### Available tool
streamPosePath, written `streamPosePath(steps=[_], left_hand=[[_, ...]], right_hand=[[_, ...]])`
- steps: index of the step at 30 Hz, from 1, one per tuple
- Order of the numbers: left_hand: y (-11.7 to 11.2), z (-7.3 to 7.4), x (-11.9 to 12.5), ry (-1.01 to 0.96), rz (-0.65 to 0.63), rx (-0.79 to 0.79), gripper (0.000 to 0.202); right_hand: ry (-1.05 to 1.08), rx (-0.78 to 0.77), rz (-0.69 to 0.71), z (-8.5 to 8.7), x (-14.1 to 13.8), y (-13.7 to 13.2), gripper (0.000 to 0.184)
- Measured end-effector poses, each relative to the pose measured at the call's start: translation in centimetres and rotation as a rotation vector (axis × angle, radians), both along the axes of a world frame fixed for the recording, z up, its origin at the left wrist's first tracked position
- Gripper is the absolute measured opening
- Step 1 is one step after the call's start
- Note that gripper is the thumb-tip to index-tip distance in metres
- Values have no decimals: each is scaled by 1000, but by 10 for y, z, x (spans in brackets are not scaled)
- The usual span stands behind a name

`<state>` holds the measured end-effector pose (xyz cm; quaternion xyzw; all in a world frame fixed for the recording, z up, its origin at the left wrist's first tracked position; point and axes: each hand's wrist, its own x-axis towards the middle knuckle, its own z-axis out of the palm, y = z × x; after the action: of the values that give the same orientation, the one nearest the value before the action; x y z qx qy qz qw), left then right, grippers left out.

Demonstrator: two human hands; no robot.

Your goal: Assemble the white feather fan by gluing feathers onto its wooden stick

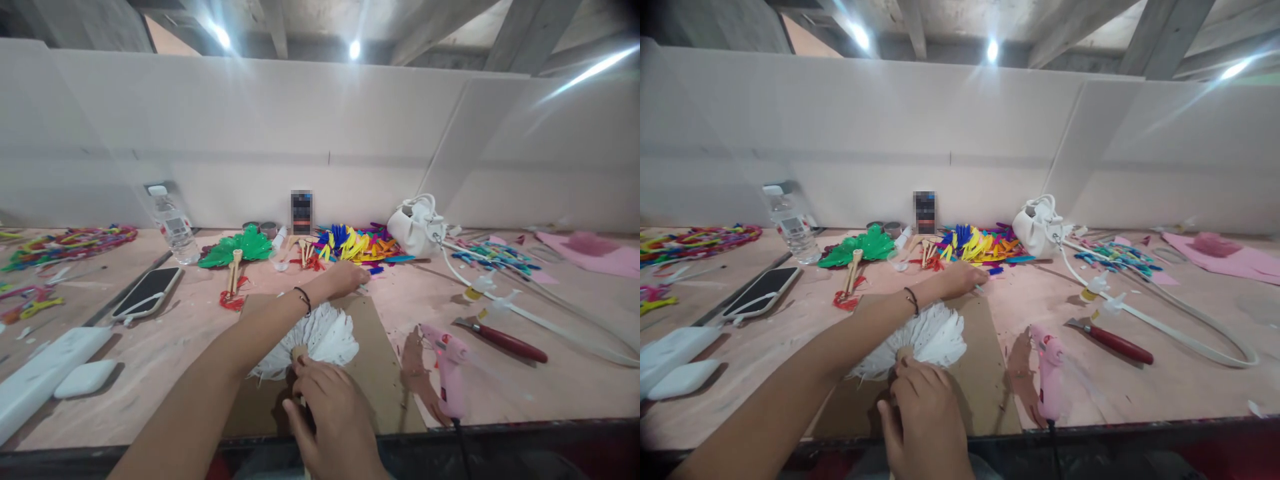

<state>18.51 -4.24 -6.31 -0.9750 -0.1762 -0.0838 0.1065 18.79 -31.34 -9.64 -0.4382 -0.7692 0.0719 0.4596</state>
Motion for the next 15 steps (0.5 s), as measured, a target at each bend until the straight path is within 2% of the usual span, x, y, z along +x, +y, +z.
streamPosePath(steps=[4, 7, 10, 13, 15], left_hand=[[17, 15, -4, 43, 127, -19, 35], [23, 41, -22, 26, 223, -13, 37], [30, 77, -59, 34, 366, -6, 36], [39, 109, -105, 72, 558, -9, 34], [41, 121, -132, 105, 663, -22, 35]], right_hand=[[-12, 18, 0, 1, 1, 1, 11], [-23, 34, -2, -1, 2, 1, 17], [-24, 32, 3, -1, 2, 0, 26], [-27, 29, 2, 0, 1, -1, 14], [-35, 33, 4, 0, 1, -1, 9]])
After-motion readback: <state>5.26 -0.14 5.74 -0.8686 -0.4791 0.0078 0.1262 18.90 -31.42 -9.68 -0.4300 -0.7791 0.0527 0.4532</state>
